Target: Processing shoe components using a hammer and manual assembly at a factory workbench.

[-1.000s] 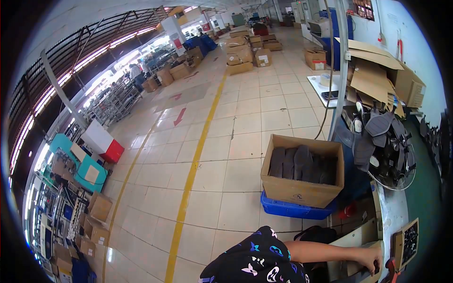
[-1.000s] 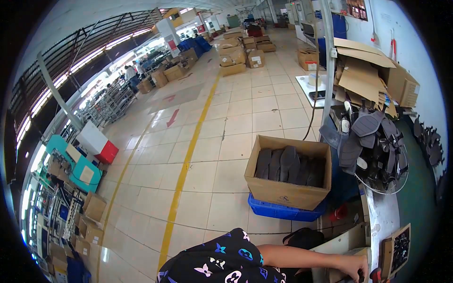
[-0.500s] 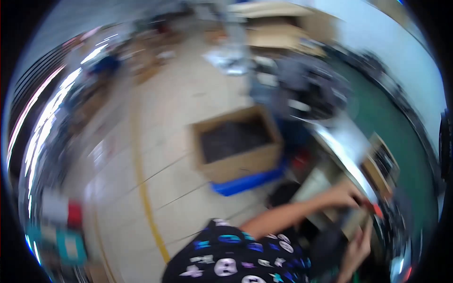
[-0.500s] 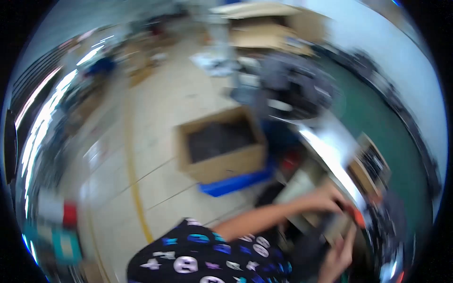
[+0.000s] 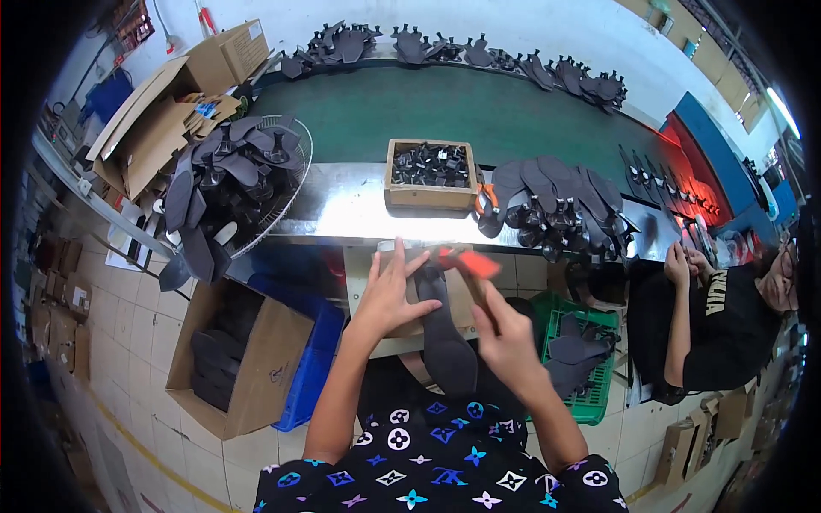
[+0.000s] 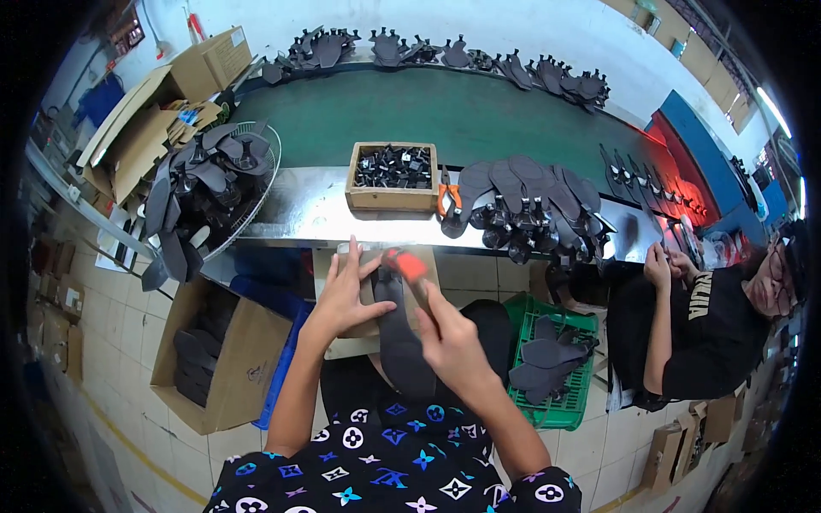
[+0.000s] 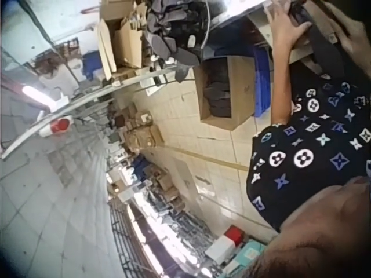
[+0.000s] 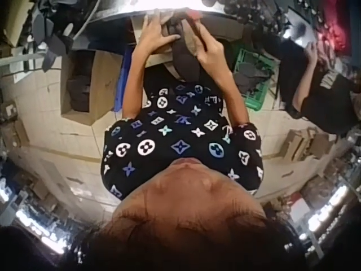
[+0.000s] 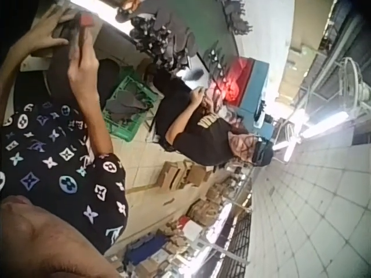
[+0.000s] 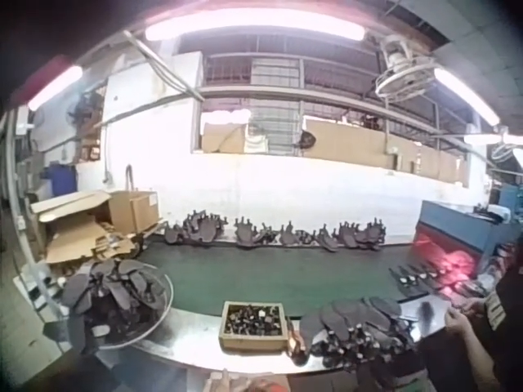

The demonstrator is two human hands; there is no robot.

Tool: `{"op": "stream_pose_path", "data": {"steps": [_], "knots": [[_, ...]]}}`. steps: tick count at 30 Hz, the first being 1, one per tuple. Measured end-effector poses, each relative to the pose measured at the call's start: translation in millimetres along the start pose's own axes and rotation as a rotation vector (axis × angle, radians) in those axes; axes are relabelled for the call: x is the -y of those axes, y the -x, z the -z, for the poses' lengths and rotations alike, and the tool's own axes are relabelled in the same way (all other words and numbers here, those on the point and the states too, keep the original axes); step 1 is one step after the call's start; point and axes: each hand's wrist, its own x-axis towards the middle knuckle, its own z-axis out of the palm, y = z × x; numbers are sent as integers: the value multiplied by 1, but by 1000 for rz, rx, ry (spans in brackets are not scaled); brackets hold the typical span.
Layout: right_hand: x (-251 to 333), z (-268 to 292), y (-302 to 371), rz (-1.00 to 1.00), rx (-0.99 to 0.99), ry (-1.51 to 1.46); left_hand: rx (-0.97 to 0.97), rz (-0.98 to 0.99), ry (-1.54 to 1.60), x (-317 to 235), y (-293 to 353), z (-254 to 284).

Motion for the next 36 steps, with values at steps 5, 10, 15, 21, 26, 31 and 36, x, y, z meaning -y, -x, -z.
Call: {"op": "stream_pose_path", "data": {"steps": [5, 10, 15, 21, 26, 31, 36], "knots": [[77, 48, 12, 22, -243, -315, 52, 60, 140, -13, -3, 18], [3, 15, 19, 0, 104, 119, 73, 19, 74, -15, -5, 25], [9, 43, -12, 28, -56, 106, -125, -202, 116, -1, 8, 9], [-43, 21, -28, 212, 173, 447, 152, -168, 635, -71, 47, 76], [-69, -1, -26, 489, 497, 584, 345, -18, 1035, -112, 70, 103], [-16, 6, 7, -109, 504, -760, 495, 78, 1126, -126, 76, 103], [2, 3, 48, -252, 476, -1204, 767, 212, 1530, -139, 83, 92]]}}
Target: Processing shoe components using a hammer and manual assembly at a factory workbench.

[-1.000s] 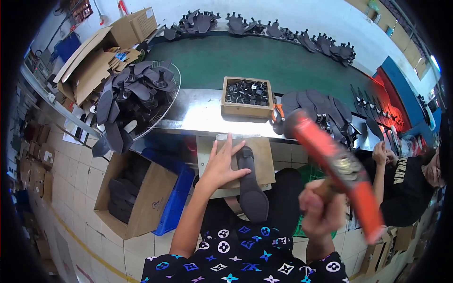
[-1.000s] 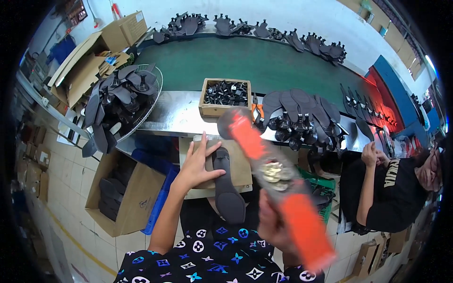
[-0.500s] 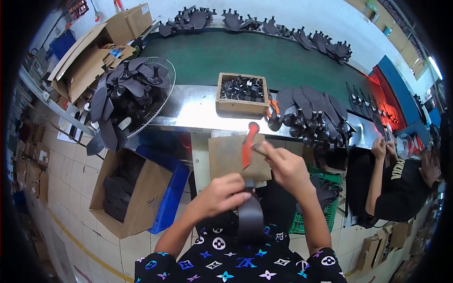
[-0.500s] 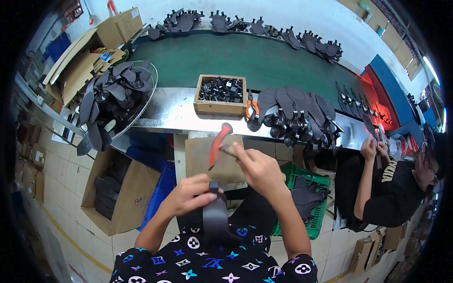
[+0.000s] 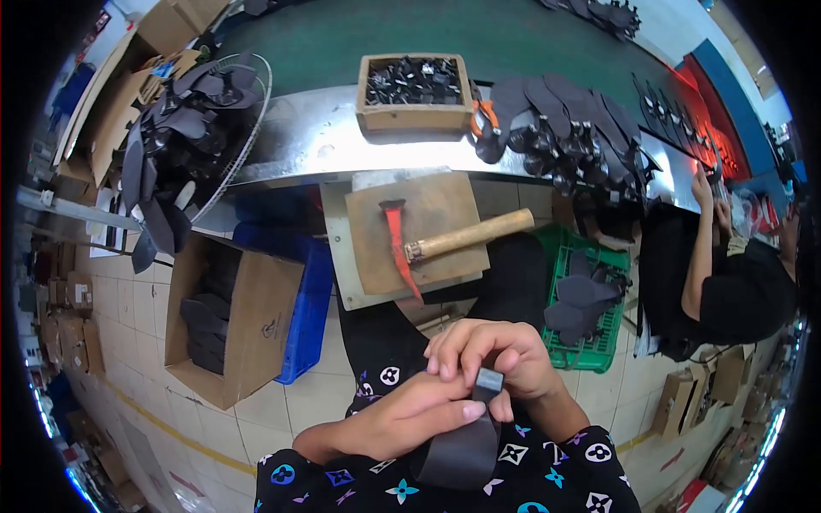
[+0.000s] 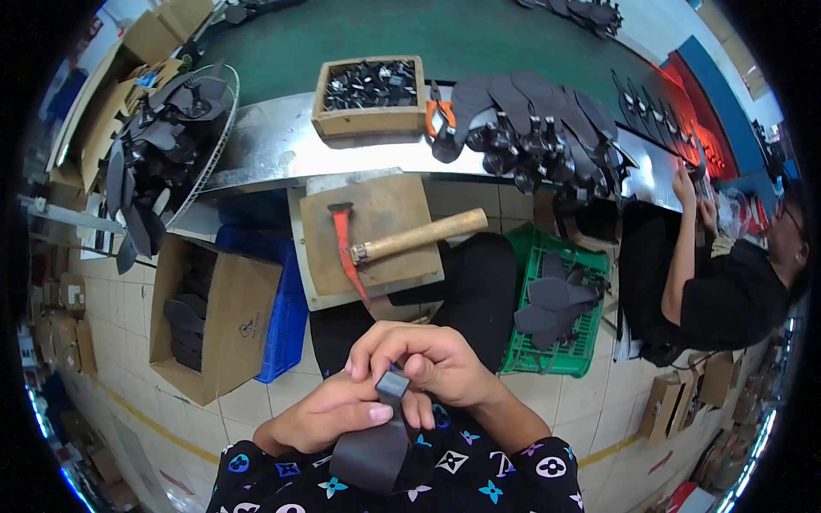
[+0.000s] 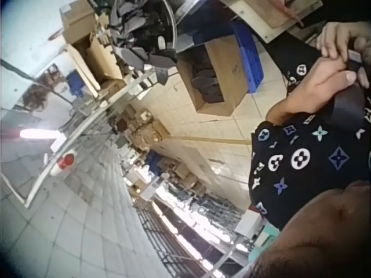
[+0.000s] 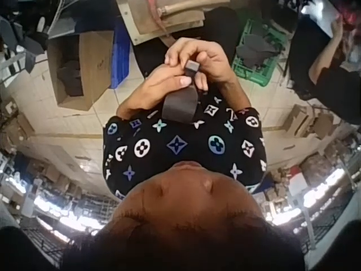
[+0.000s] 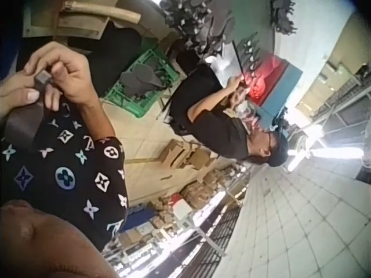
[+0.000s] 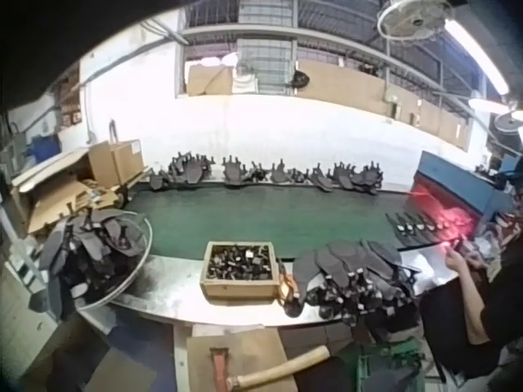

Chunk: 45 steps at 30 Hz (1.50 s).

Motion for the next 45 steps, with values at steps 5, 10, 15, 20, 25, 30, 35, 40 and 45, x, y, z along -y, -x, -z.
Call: {"op": "stream_pose_path", "data": {"steps": [5, 10, 15, 20, 25, 30, 35, 40, 45], "knots": [[5, -12, 8, 120, 26, -69, -17, 41, 116, 5, 2, -17], [13, -12, 13, 48, -55, -81, 36, 52, 104, 7, 0, -14], [9, -7, 13, 142, -25, -30, 96, 4, 77, 14, -3, -12], [11, -9, 15, 164, -11, 11, 110, 52, 117, 13, 0, -11], [7, -11, 23, 27, -119, -168, 22, 141, 223, 4, -8, -14], [8, -14, 23, 15, -194, 11, 1, 187, 215, 6, -12, -12], [7, -19, 22, 40, -208, -3, 18, 209, 205, 3, -11, -7], [6, -6, 30, -44, -81, -151, 4, 213, 257, 0, -8, -14], [3, -3, 40, -60, -74, -180, 48, 187, 234, 18, -8, -16]]}}
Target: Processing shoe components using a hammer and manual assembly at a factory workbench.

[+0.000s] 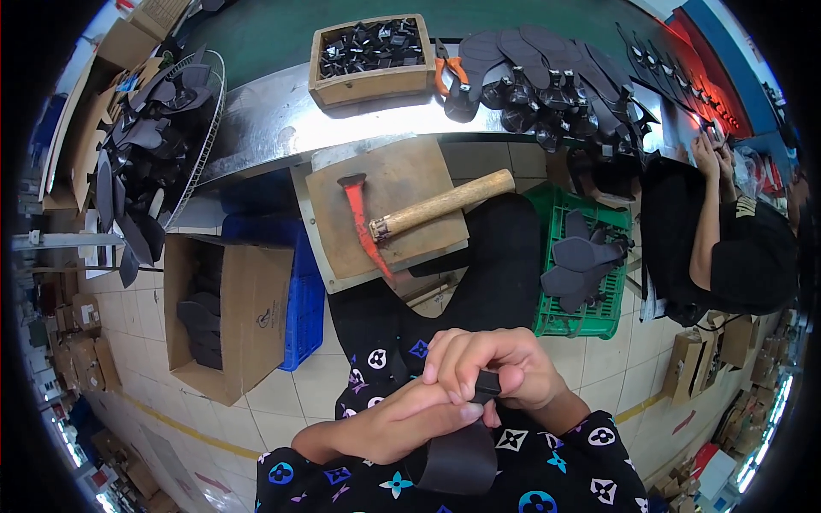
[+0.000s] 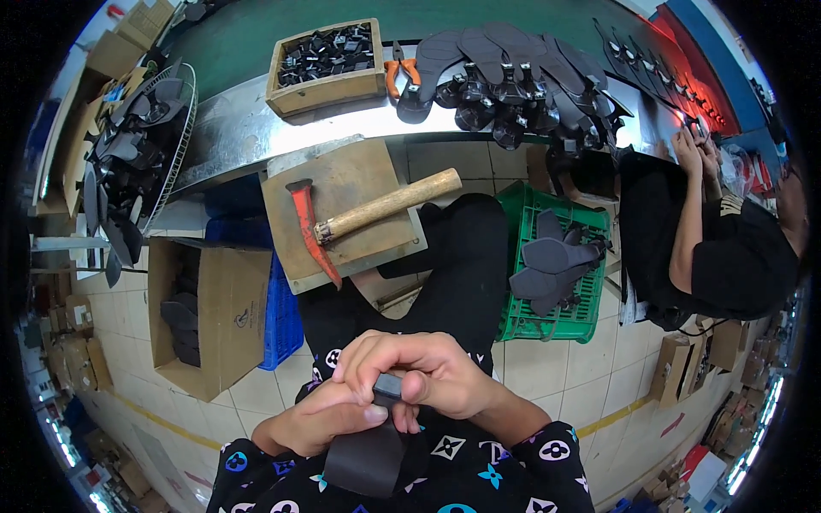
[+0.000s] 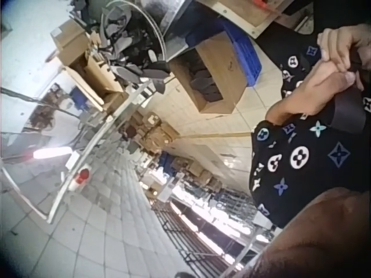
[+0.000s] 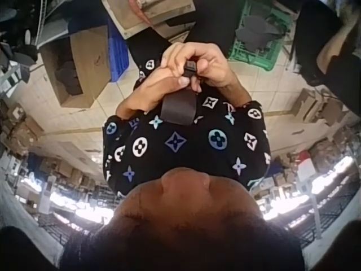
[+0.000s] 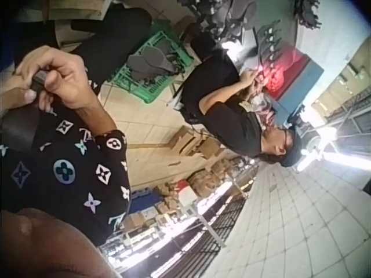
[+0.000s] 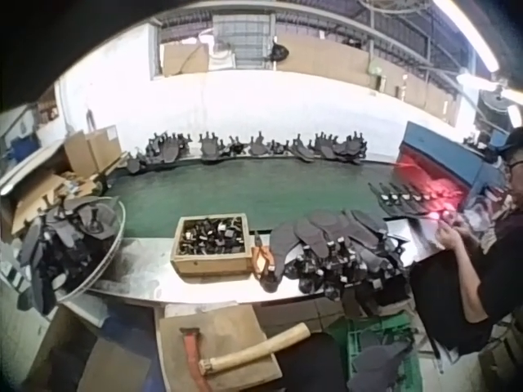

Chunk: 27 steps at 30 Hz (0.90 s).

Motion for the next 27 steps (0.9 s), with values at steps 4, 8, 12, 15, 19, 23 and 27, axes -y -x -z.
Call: {"op": "stream_pose_path", "data": {"steps": [4, 8, 12, 15, 19, 23, 27], "knots": [[-2, 7, 1, 80, 61, 9, 47, -77, -239, 13, 3, 6], [-4, 6, 8, 61, 24, -40, 69, 28, -207, 4, -3, -2], [-4, 8, 16, -23, -46, -53, 9, -47, -128, 6, -13, -7], [2, 10, 18, 33, -68, -44, -23, -64, -286, 9, -10, -2], [19, 15, 17, 124, -71, 196, -78, -114, -409, -1, -15, -8], [35, 6, 10, 197, -21, 536, -119, -84, -537, -7, -6, -13], [29, 7, 3, 269, -39, 669, -164, -218, -586, -13, -16, -17]]}}
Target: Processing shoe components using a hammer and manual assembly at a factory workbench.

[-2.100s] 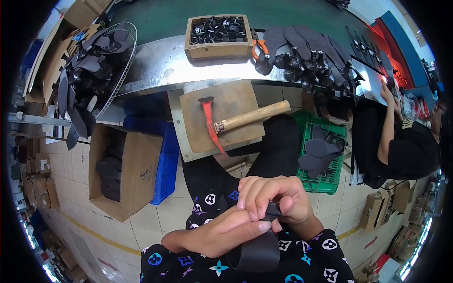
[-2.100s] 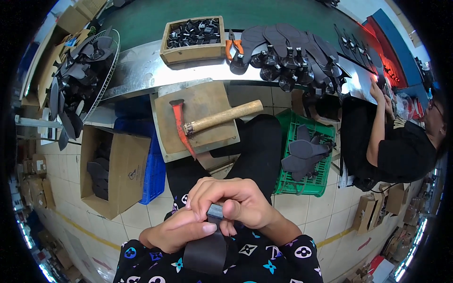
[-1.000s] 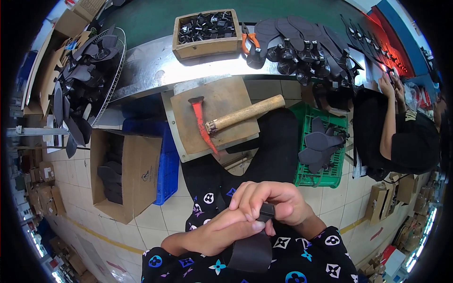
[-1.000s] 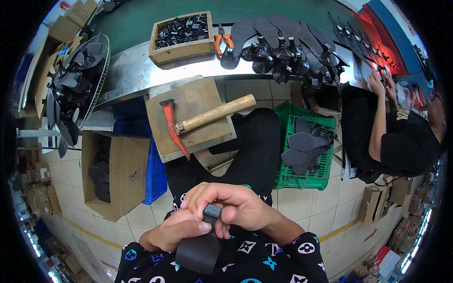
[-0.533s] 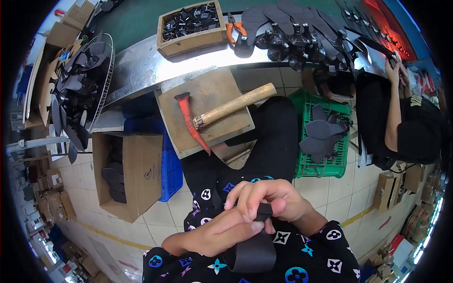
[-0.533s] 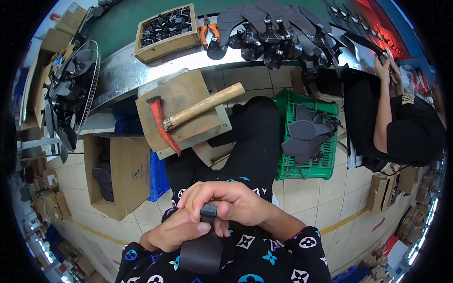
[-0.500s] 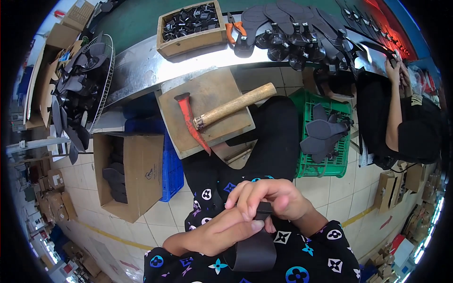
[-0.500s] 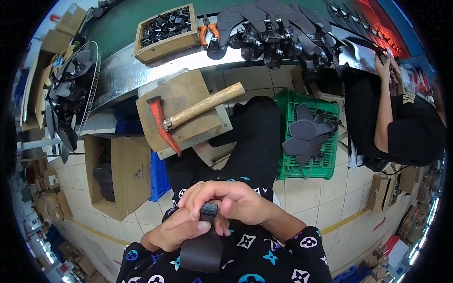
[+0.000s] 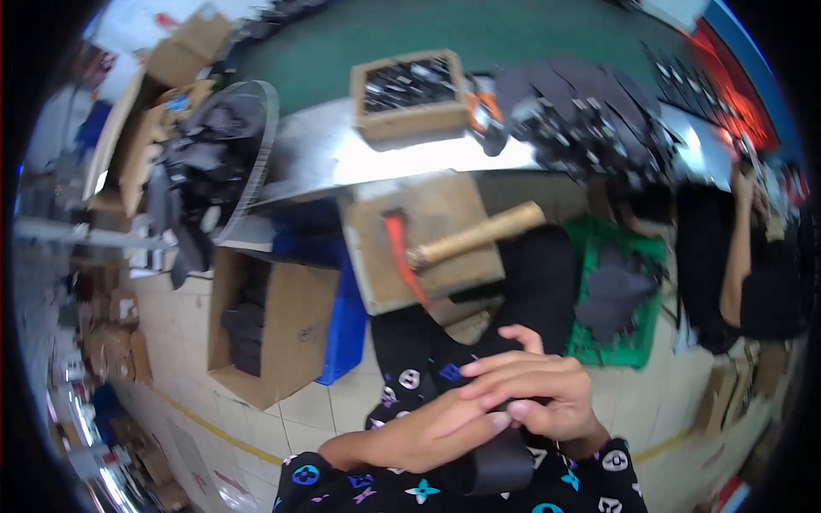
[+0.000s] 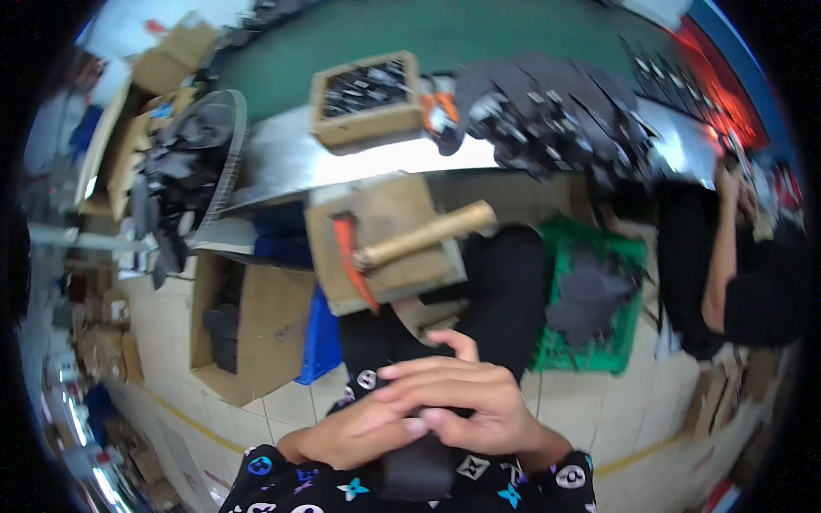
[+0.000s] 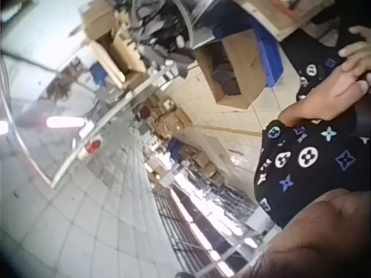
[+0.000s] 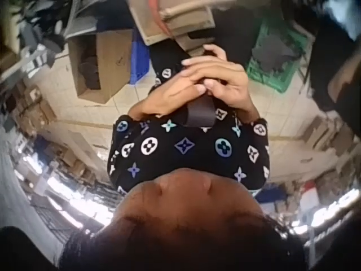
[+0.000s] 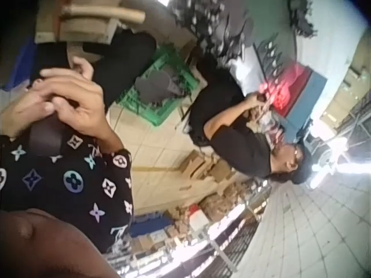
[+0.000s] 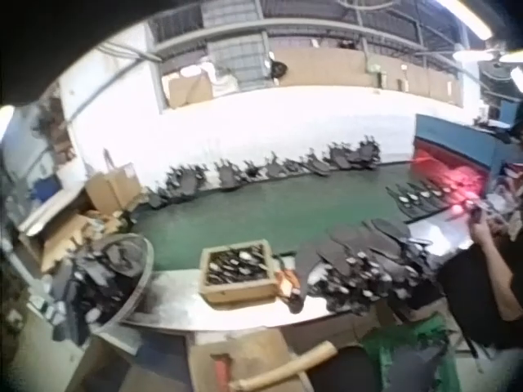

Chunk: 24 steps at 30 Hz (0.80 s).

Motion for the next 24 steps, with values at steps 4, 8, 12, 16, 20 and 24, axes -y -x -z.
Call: {"op": "stream_pose_path", "data": {"steps": [4, 8, 12, 16, 20, 24], "knots": [[-6, -8, -2, -61, -194, 60, -37, 84, 46, 9, -12, 8], [-10, -4, -11, -53, -209, 132, -209, 82, 270, 26, -8, 4], [-14, 16, -39, -50, -432, 329, -243, 155, 488, 33, 8, 26], [-12, 59, -54, -18, -539, 556, -684, 94, 9, -4, 10, 84], [-25, 115, -59, -94, -652, 626, -1191, -434, -198, -82, 41, 205], [-29, 183, -65, -91, -943, 749, -1652, -134, -622, -128, 155, 394]]}}
